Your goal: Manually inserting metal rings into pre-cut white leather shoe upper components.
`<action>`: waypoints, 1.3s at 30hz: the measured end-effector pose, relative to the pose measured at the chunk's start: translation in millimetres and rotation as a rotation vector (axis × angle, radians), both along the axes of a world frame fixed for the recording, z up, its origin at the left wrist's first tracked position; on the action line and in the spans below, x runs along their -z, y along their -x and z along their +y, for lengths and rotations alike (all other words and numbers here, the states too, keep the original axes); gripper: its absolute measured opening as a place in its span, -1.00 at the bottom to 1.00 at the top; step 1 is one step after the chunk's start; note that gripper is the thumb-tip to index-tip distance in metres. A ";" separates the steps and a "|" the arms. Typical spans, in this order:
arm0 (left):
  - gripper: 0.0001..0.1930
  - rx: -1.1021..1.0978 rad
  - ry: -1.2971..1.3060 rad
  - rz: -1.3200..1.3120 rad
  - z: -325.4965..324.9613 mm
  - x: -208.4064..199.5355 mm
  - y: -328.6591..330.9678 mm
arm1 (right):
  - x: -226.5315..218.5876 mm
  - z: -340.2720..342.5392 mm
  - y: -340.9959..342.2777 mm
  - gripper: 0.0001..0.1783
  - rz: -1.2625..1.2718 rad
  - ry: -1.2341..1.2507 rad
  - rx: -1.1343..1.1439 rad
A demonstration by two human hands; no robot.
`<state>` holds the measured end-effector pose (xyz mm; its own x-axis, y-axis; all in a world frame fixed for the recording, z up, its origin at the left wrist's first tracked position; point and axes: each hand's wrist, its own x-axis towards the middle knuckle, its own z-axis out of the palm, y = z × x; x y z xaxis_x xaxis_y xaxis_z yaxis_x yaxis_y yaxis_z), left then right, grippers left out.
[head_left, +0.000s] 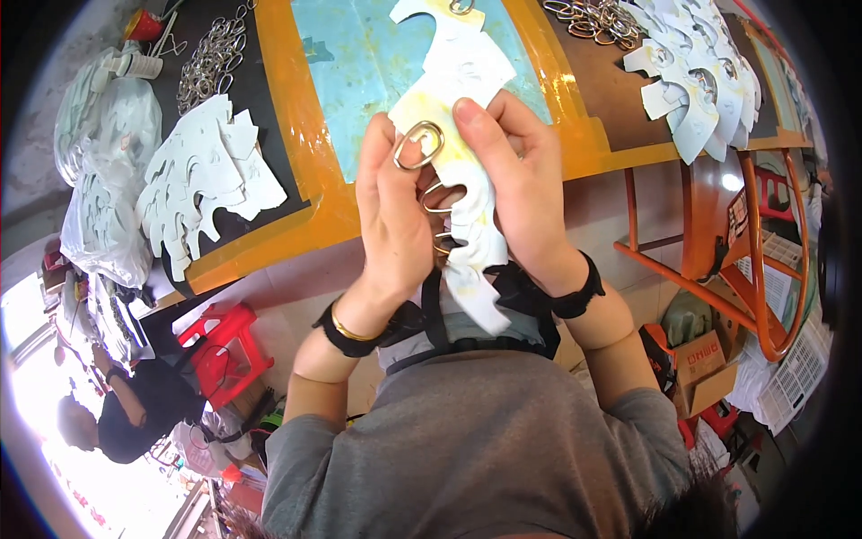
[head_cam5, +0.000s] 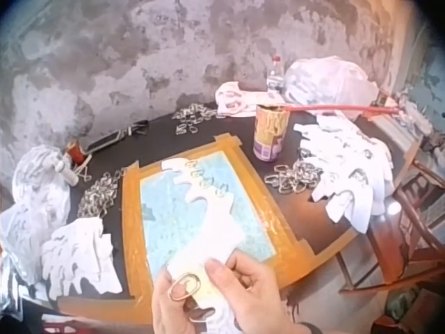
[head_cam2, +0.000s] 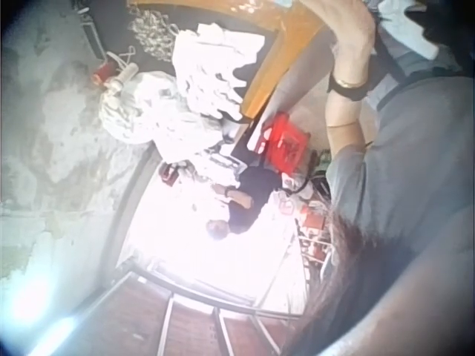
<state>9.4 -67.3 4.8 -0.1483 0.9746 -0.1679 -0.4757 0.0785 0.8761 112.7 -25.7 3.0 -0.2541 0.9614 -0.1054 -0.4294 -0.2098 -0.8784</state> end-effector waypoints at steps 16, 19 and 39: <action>-0.72 -0.195 0.086 0.012 -5.9 -3.1 -1.1 | 11.6 4.0 -0.3 -0.71 -0.231 -0.136 0.034; -0.68 -0.171 0.030 -0.060 -3.6 3.1 1.9 | 12.1 5.5 -2.4 -0.70 -0.177 -0.053 0.033; -0.68 -0.335 -0.100 0.100 2.3 22.5 3.2 | 17.0 16.1 -1.7 -0.88 -0.815 -0.957 0.266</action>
<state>6.2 -65.0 -17.6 -0.4729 0.8801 -0.0424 -0.3724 -0.1560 0.9149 114.3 -9.6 -14.0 -0.2317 0.7510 0.6183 0.3689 0.6560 -0.6585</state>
